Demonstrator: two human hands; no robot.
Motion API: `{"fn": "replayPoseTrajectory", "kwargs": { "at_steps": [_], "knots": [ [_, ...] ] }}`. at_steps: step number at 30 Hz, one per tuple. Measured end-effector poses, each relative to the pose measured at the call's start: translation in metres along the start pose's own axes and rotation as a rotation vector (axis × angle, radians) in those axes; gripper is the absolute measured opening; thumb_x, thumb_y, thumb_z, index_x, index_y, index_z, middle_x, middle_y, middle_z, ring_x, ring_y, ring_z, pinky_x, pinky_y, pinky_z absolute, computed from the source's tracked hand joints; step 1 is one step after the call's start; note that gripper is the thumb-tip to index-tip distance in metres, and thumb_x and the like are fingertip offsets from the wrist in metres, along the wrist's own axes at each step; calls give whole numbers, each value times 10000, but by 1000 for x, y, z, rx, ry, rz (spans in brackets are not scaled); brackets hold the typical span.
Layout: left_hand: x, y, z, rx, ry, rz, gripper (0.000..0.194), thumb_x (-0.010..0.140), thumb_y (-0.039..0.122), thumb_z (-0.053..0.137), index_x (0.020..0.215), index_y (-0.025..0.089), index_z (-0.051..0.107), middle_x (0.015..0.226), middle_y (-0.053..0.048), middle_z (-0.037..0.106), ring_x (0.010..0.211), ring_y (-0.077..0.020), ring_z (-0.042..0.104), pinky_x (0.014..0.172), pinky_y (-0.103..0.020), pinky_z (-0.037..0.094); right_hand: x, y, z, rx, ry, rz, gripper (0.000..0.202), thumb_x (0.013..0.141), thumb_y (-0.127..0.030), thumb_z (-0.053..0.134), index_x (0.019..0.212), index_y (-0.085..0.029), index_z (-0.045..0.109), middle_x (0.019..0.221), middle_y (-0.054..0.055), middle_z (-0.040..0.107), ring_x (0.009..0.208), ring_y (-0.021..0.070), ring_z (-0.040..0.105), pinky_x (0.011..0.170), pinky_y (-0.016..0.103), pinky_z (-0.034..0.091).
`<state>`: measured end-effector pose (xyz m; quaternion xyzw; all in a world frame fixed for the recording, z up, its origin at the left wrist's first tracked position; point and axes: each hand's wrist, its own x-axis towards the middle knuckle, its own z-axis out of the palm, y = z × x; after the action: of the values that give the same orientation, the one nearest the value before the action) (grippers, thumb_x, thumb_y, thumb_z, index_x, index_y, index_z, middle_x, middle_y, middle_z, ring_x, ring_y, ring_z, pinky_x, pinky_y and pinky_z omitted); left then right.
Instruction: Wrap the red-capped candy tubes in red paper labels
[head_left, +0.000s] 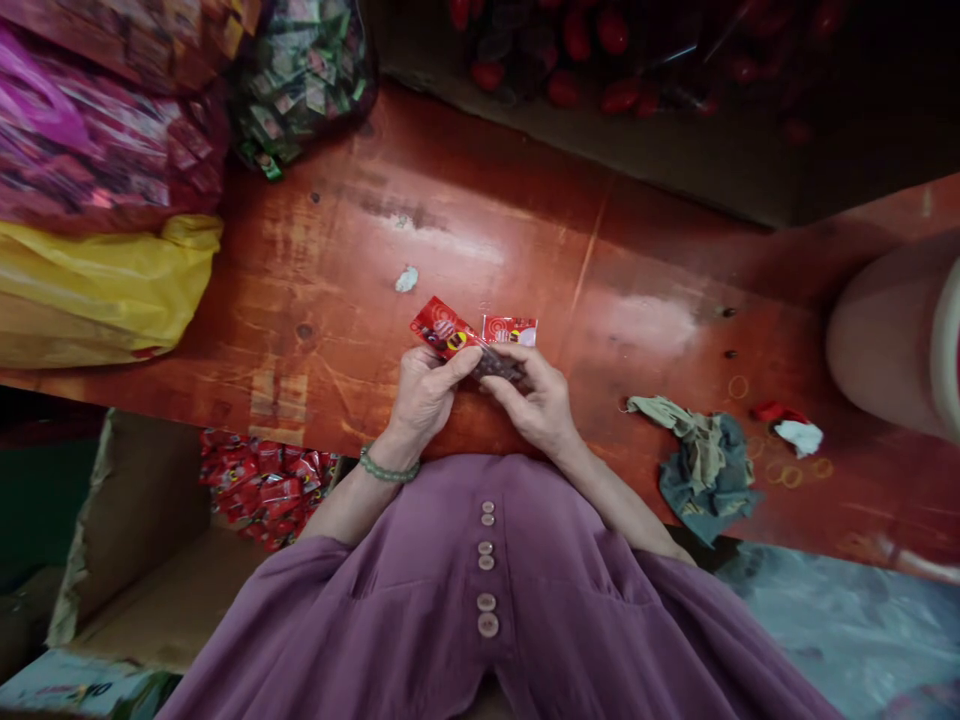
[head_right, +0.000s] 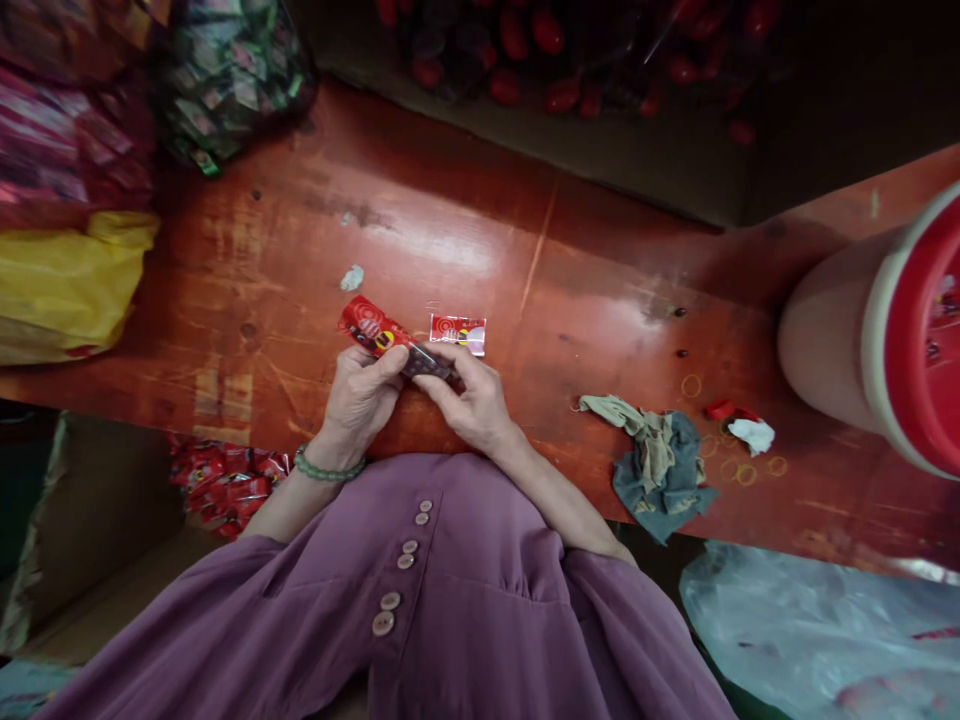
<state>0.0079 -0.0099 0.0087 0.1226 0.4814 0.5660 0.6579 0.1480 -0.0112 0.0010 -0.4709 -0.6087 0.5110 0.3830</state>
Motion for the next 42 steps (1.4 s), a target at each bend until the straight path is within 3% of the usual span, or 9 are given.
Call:
{"fn": "replayPoseTrajectory", "kwargs": {
  "at_steps": [6,14,22,27,30,35,37,40,42],
  "knots": [
    [-1,-6,-5,66,-111,-53,353,612,456,883,653,148,716,574,8,651,507,-75,541,534,-210,468,7,0,10,388,13,242,441,817,-448,734,1155,-244,538,816,-44,661,641,86,654,674,256,599],
    [-3,-3,-9,-120,55,51,340,566,431,914,711,184,731,717,11,723,650,-96,636,672,-229,531,14,1,14,333,-43,190,421,768,-468,768,1069,-228,599,891,-20,676,623,84,631,618,253,572],
    [-17,-9,-15,-11,21,-39,313,576,406,907,711,163,764,698,4,730,633,-84,627,694,-208,526,12,16,11,168,-64,73,398,689,-462,838,827,-222,552,631,-85,554,512,74,495,502,222,410],
    [-29,-1,-28,113,31,-29,281,610,396,880,708,160,762,686,-8,734,606,-101,629,644,-206,516,13,11,13,84,-206,-10,422,692,-530,822,769,-211,557,590,-74,541,489,75,458,485,226,393],
    [-50,13,-55,295,125,25,228,649,355,850,715,157,758,694,-16,736,615,-134,640,648,-240,523,11,8,5,-13,-308,-98,384,740,-531,788,846,-205,614,655,-42,608,546,97,536,552,246,464],
    [-112,56,-134,815,576,73,244,600,401,862,745,232,763,661,30,726,582,-185,609,563,-299,462,13,11,-29,-368,-152,-271,279,854,-456,708,1000,-220,675,937,57,736,867,200,672,834,378,540],
    [-135,74,-161,1087,666,65,272,614,478,828,831,324,769,672,43,731,719,-287,666,645,-381,475,14,15,-44,-547,-132,-309,313,879,-435,683,1108,-221,672,1093,97,738,1046,252,668,936,441,513],
    [-148,89,-173,1574,668,120,483,623,522,800,1091,446,708,792,-8,746,1056,-462,630,780,-547,440,15,23,-58,-731,-135,-331,363,910,-383,651,1224,-201,641,1237,126,704,1213,286,620,1018,486,468],
    [-134,83,-160,1710,637,272,551,755,523,716,1289,442,606,1057,-36,743,1144,-460,604,819,-590,452,15,28,-61,-793,-117,-361,318,939,-317,614,1226,-186,649,1249,133,703,1230,282,617,1015,483,469]
  ]
}}
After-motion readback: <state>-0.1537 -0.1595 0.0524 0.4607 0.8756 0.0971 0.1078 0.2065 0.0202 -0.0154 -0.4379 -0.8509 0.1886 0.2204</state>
